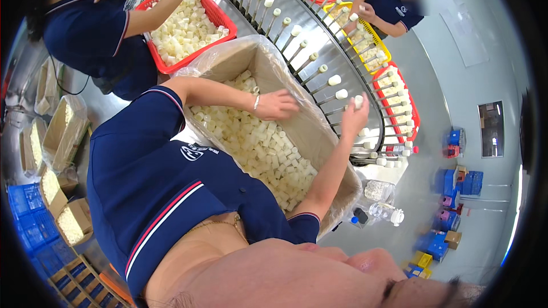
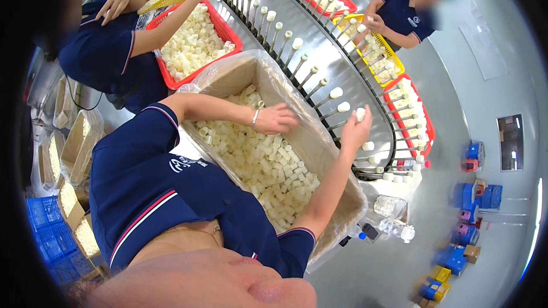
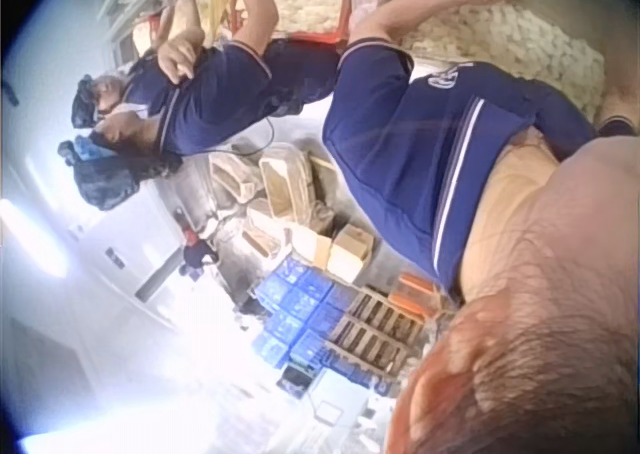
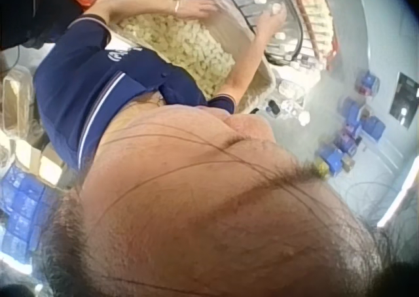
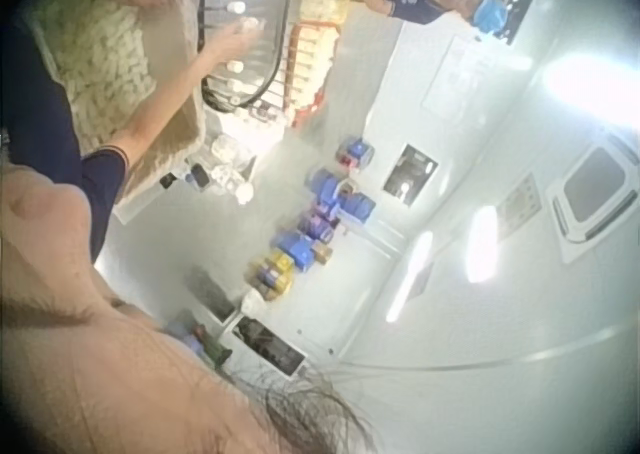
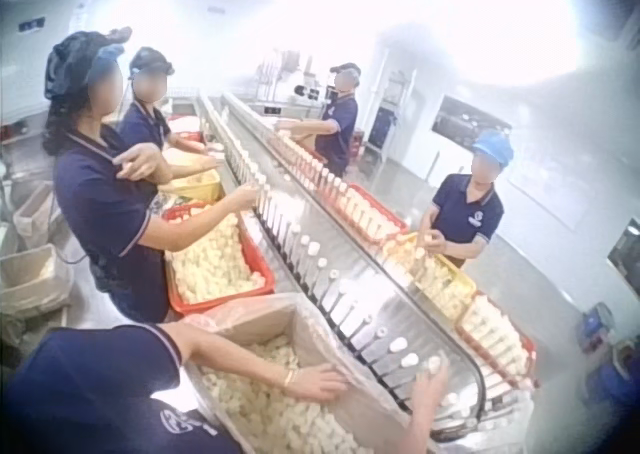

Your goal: Picking small white plastic components from a large bin and placing them onto a rotating manufacturing belt for processing.

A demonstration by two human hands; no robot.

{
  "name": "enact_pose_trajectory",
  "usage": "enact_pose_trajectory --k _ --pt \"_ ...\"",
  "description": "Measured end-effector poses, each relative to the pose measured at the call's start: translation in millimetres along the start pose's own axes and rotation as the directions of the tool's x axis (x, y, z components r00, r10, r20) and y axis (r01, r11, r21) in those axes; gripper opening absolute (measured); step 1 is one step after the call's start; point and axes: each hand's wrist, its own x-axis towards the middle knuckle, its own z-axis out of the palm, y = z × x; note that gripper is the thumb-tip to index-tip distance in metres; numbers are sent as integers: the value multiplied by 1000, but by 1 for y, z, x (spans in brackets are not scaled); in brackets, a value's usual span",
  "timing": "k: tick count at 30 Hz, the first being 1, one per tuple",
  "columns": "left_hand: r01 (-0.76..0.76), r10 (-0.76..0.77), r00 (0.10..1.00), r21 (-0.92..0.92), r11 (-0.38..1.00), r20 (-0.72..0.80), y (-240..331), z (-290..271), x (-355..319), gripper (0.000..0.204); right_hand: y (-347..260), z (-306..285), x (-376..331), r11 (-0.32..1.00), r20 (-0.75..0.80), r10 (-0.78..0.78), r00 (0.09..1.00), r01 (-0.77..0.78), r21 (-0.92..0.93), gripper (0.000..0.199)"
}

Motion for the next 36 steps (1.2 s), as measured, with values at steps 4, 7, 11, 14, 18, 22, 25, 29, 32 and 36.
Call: enact_pose_trajectory --k 4,7,11,14,18,22,25,29,32,36 --pt "-123 130 969 -46 991 210 3 41 -54 28 9 -39 -2 979 51 187 981 -190 78 37" --pt "113 -124 867 51 992 483 6 62 -92 28 17 -79 1 952 253 -3 967 80 -295 34" --pt "24 -158 653 188 982 741 -5 80 -109 36 30 -95 4 841 494 74 866 212 -498 29" --pt "40 -226 585 251 967 779 -8 87 -104 42 47 -87 17 760 579 159 800 276 -589 27" --pt "262 -332 398 240 935 855 1 81 -92 43 57 -77 29 636 660 317 682 363 -681 39" --pt "233 -301 308 235 944 903 3 49 -74 45 38 -95 17 563 512 475 716 200 -802 67" --pt "467 -362 420 144 873 832 -3 20 -42 49 15 -107 3 751 226 237 945 -31 -659 69" --pt "661 -403 638 -199 723 657 1 -13 15 53 -10 -78 -2 893 283 111 953 -220 392 55" --pt "782 -427 622 -495 378 657 4 -39 44 51 -25 -46 -11 553 430 79 899 -399 732 39" --pt "700 -364 679 -711 61 638 10 -62 46 34 -36 -20 -14 466 393 65 917 -376 801 31"
